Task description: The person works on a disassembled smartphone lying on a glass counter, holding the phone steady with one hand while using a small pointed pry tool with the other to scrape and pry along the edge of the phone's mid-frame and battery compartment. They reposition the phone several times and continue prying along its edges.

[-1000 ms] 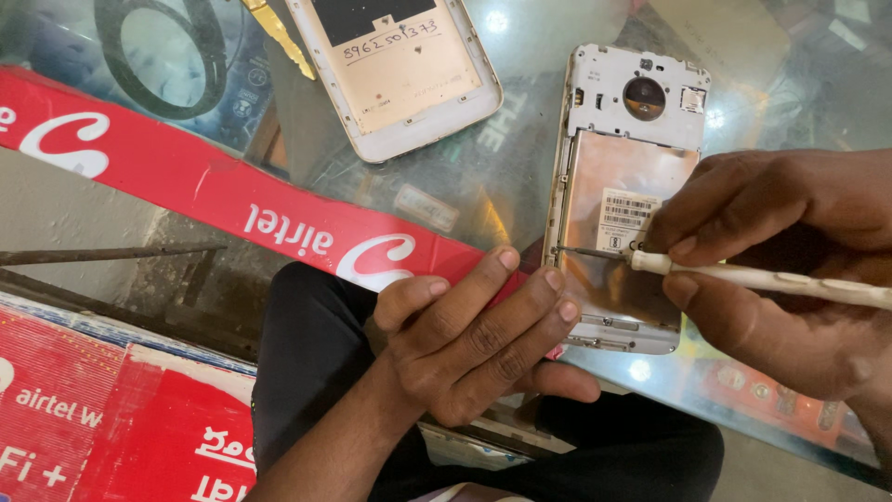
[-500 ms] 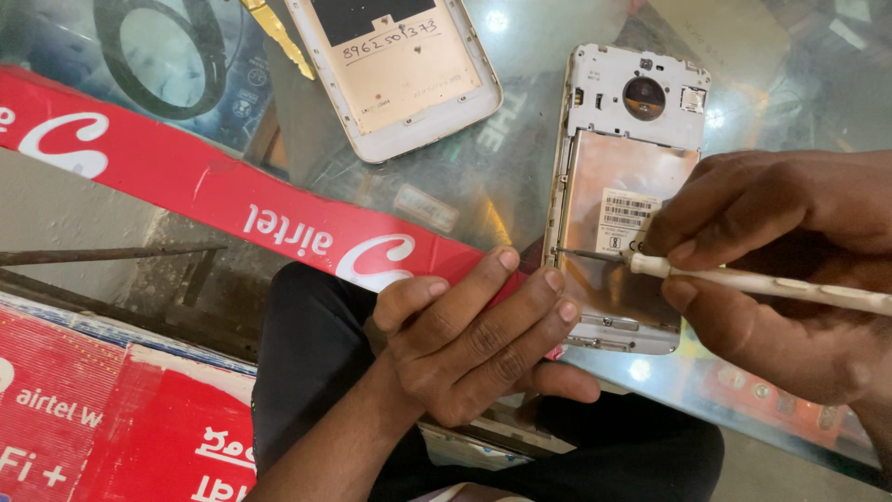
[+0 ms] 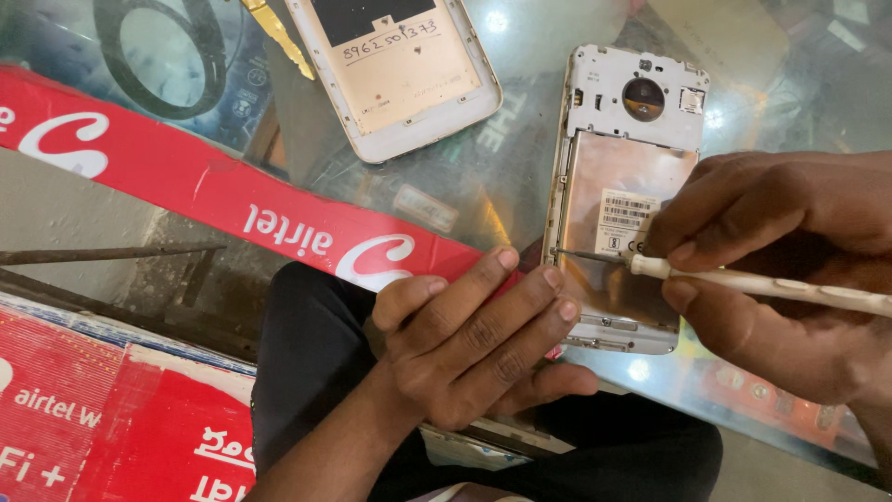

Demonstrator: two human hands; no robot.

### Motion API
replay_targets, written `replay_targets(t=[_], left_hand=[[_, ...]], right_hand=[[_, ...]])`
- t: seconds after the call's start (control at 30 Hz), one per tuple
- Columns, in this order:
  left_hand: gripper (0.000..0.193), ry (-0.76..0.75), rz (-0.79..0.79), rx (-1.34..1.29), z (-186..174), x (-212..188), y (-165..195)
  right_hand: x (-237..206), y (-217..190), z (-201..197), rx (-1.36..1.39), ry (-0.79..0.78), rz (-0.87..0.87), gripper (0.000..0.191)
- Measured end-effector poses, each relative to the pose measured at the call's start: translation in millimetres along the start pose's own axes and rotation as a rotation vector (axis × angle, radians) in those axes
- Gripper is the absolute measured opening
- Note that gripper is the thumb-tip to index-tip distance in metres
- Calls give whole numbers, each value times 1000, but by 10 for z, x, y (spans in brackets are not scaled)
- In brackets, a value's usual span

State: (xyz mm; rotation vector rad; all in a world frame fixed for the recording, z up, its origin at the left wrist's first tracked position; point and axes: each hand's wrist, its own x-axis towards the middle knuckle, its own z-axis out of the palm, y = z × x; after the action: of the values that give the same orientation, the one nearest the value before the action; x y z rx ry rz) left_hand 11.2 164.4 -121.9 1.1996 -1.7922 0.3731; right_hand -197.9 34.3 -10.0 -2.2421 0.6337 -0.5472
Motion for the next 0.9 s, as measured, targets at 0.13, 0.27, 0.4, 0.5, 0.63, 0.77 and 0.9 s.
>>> replay_targets(t=[0.13,0.27,0.4,0.5,0.63,0.77,0.9], left_hand=[[38,-26,-142,-105,-133,141,97],[28,-30,-243,-142,-211,213,130],[30,-28,-133,-39,-167,196,80],[30,-23,-44,45,-117,153,47],[34,15,-73,44,-53,106,36],[38,23,-92,38,-15,93,30],[40,18,-105,53,-5,109,43]], right_hand=[[-4,-4,-12,14,0,21,13],[-11,-18,-14,21,-3,39,13],[-18,-35,-16,11,3,55,14],[-19,-25,-16,15,-5,43,14],[-12,11,-6,16,-7,10,15],[-5,14,-9,14,-14,-4,16],[-13,-20,-12,13,-4,20,16]])
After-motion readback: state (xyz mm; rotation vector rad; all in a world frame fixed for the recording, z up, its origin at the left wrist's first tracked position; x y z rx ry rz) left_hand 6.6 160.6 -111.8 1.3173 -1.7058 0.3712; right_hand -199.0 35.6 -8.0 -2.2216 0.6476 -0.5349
